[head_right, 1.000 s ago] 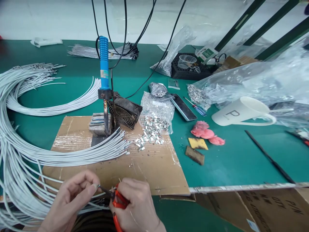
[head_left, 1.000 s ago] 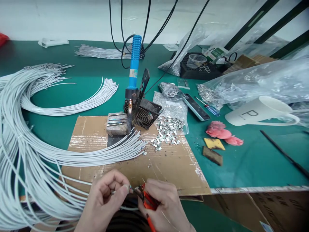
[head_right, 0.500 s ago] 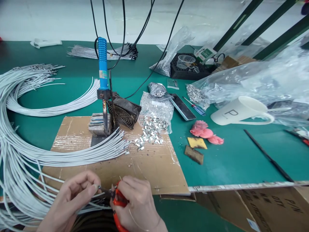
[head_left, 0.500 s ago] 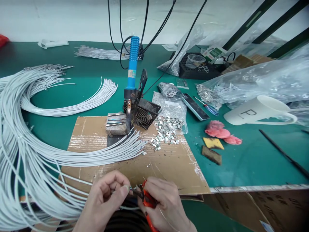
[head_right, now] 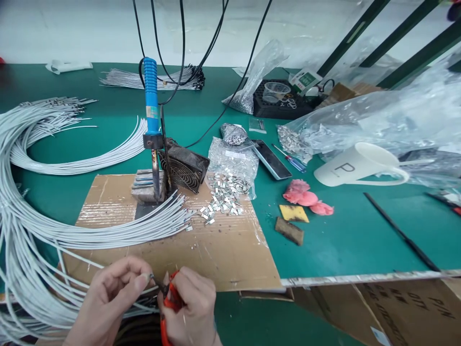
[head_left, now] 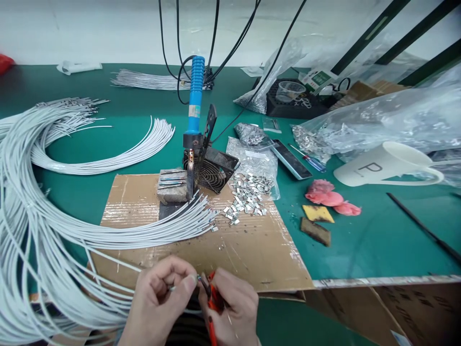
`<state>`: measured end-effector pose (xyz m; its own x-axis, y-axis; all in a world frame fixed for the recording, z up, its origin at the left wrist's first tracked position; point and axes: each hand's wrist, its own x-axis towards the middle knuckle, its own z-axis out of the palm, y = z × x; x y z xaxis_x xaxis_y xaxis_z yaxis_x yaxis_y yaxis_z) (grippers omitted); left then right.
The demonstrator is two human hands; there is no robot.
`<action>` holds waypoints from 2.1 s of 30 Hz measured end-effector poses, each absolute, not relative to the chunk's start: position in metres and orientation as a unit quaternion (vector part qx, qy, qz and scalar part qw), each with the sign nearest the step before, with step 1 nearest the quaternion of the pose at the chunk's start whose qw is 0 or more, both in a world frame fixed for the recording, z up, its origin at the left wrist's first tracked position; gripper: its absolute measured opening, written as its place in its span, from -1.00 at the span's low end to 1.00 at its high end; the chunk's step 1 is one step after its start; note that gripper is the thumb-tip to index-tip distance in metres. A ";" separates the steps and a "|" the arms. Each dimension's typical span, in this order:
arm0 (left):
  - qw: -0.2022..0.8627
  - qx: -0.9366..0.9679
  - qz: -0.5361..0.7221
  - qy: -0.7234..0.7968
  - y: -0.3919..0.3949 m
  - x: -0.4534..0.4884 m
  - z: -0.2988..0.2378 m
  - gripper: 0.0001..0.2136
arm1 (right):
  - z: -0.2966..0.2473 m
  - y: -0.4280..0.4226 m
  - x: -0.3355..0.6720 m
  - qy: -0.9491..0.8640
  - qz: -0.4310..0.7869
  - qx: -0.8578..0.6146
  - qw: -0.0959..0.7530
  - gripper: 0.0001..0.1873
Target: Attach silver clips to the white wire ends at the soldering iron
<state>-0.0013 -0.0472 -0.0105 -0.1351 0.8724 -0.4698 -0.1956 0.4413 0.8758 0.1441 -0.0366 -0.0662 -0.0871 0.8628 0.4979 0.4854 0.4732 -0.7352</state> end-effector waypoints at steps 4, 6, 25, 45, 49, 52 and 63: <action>0.582 0.246 0.475 0.612 -0.047 -0.008 -0.008 -0.62 | -0.065 -0.028 0.160 -0.628 0.226 -0.524 0.528 -0.51; 0.592 0.231 0.477 0.608 -0.045 -0.010 -0.006 -0.62 | -0.063 -0.023 0.173 -0.612 0.240 -0.539 0.526 -0.49; 0.643 0.273 0.415 0.583 -0.040 -0.011 0.000 -0.52 | -0.056 -0.023 0.162 -0.777 0.274 -0.426 0.374 -0.58; 0.691 0.249 0.413 0.539 -0.043 -0.014 -0.007 -0.61 | -0.055 -0.021 0.165 -0.791 0.261 -0.409 0.373 -0.59; 0.689 0.224 0.418 0.548 -0.042 -0.012 -0.003 -0.62 | -0.053 -0.019 0.165 -0.795 0.254 -0.405 0.374 -0.61; 0.687 0.226 0.418 0.549 -0.042 -0.013 -0.005 -0.64 | -0.052 -0.018 0.166 -0.797 0.251 -0.403 0.374 -0.64; 0.639 0.265 0.438 0.575 -0.043 -0.009 -0.012 -0.61 | -0.062 -0.027 0.153 -0.750 0.237 -0.437 0.435 -0.62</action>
<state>-0.0087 -0.0432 -0.0119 -0.0441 0.8635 -0.5023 -0.2543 0.4765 0.8416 0.1530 -0.0274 -0.0624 -0.2387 0.8628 0.4456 0.4503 0.5049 -0.7364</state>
